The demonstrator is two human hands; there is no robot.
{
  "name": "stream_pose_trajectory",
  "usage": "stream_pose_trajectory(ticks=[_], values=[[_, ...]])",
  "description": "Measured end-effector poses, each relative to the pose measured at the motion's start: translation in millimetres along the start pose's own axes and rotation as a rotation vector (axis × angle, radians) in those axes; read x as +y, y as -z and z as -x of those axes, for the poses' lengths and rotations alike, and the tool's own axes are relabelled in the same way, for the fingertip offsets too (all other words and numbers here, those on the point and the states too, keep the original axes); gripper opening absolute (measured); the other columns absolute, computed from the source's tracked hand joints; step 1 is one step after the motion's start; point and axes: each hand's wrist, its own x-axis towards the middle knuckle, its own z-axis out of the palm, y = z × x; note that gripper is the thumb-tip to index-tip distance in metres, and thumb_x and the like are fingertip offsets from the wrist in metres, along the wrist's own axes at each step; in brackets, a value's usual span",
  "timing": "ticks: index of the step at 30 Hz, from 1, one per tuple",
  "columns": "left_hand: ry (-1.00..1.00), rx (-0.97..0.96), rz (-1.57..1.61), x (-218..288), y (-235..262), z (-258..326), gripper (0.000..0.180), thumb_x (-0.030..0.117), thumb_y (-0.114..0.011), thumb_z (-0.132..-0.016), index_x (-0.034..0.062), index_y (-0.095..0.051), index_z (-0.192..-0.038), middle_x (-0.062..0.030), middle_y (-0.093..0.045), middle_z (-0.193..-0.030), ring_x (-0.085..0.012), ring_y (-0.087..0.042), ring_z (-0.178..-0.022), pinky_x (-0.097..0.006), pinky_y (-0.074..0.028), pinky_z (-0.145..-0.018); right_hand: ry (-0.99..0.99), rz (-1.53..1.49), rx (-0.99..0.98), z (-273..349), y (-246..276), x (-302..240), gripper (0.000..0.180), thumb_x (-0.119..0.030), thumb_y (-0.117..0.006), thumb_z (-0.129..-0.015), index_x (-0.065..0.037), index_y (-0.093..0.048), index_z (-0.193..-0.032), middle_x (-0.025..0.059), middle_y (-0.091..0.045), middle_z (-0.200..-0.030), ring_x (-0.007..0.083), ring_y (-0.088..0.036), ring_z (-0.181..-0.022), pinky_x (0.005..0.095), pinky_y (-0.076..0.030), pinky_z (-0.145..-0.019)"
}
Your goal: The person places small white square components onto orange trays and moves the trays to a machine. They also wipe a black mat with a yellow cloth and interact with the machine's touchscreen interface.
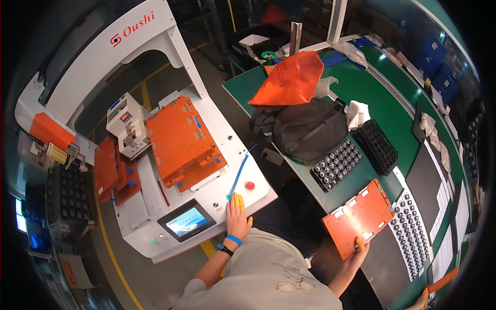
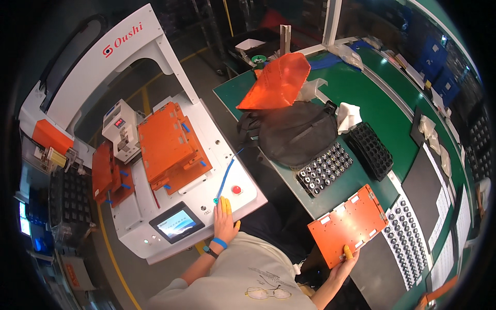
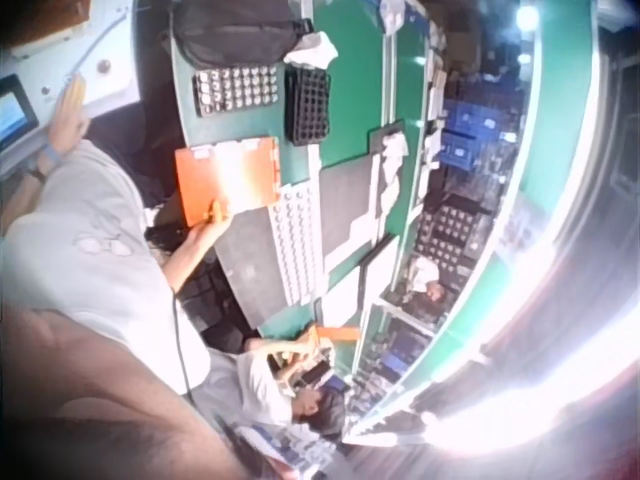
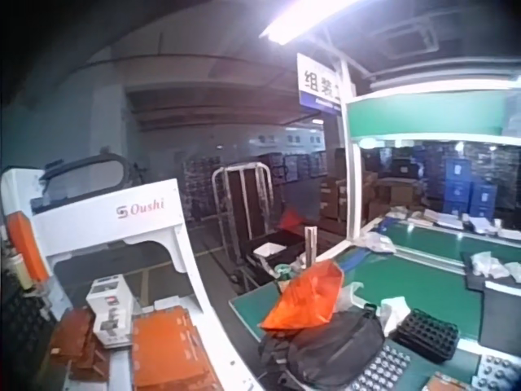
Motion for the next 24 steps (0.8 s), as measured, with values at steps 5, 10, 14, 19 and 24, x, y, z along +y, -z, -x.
stream_pose_trajectory(ticks=[5,10,14,19,24], values=[[0.004,0.022,0.043,8.8,-2.7,3.5,0.093,0.023,-0.073,-0.079,-0.0142,-0.02,-0.146,-0.0356,-0.016,-0.152,-0.0471,-0.01,-0.145,-0.052,-0.013,-0.119,0.02,0.069,-0.002,-2.6,9.2,4.9,0.043,-0.005,-0.056,-0.091,-0.003,-0.051,-0.134,-0.0023,-0.063,-0.097,0.0012,-0.046,-0.063,0.0157,-0.034,-0.053],[0.026,0.034,0.017,8.9,-3.1,3.9,0.093,0.025,-0.071,-0.08,-0.0134,-0.02,-0.147,-0.0379,-0.014,-0.152,-0.0485,-0.01,-0.145,-0.052,-0.012,-0.119,0.016,0.11,-0.028,-6.5,16.1,5.7,0.041,-0.006,-0.055,-0.091,-0.004,-0.053,-0.132,-0.0028,-0.063,-0.093,0.0004,-0.043,-0.059,0.0158,-0.032,-0.05],[0.039,0.023,0.006,10.5,-0.8,3.2,0.091,0.027,-0.07,-0.081,-0.0127,-0.02,-0.147,-0.0385,-0.016,-0.151,-0.0487,-0.011,-0.144,-0.054,-0.012,-0.119,0.026,0.104,-0.023,-1.7,11.1,2.6,0.042,-0.008,-0.064,-0.084,-0.002,-0.057,-0.125,-0.0039,-0.062,-0.091,0.0014,-0.049,-0.069,0.0161,-0.032,-0.053],[0.05,0.032,-0.015,14.3,0.4,1.5,0.089,0.028,-0.069,-0.082,-0.0116,-0.023,-0.147,-0.039,-0.019,-0.15,-0.0502,-0.013,-0.143,-0.057,-0.016,-0.116,0.037,0.137,-0.002,-0.9,8.6,2.1,0.043,-0.008,-0.064,-0.084,-0.001,-0.057,-0.126,-0.0041,-0.062,-0.091,0.0013,-0.049,-0.068,0.0161,-0.03,-0.053],[0.091,0.04,-0.055,18.6,0.4,-2.3,0.09,0.029,-0.071,-0.081,-0.01,-0.024,-0.148,-0.039,-0.021,-0.15,-0.0505,-0.016,-0.142,-0.056,-0.02,-0.115,0.034,0.135,-0.007,-2.5,9.4,4.2,0.042,-0.008,-0.063,-0.085,-0.002,-0.057,-0.126,-0.0046,-0.062,-0.09,0.0011,-0.048,-0.067,0.0165,-0.03,-0.053]])
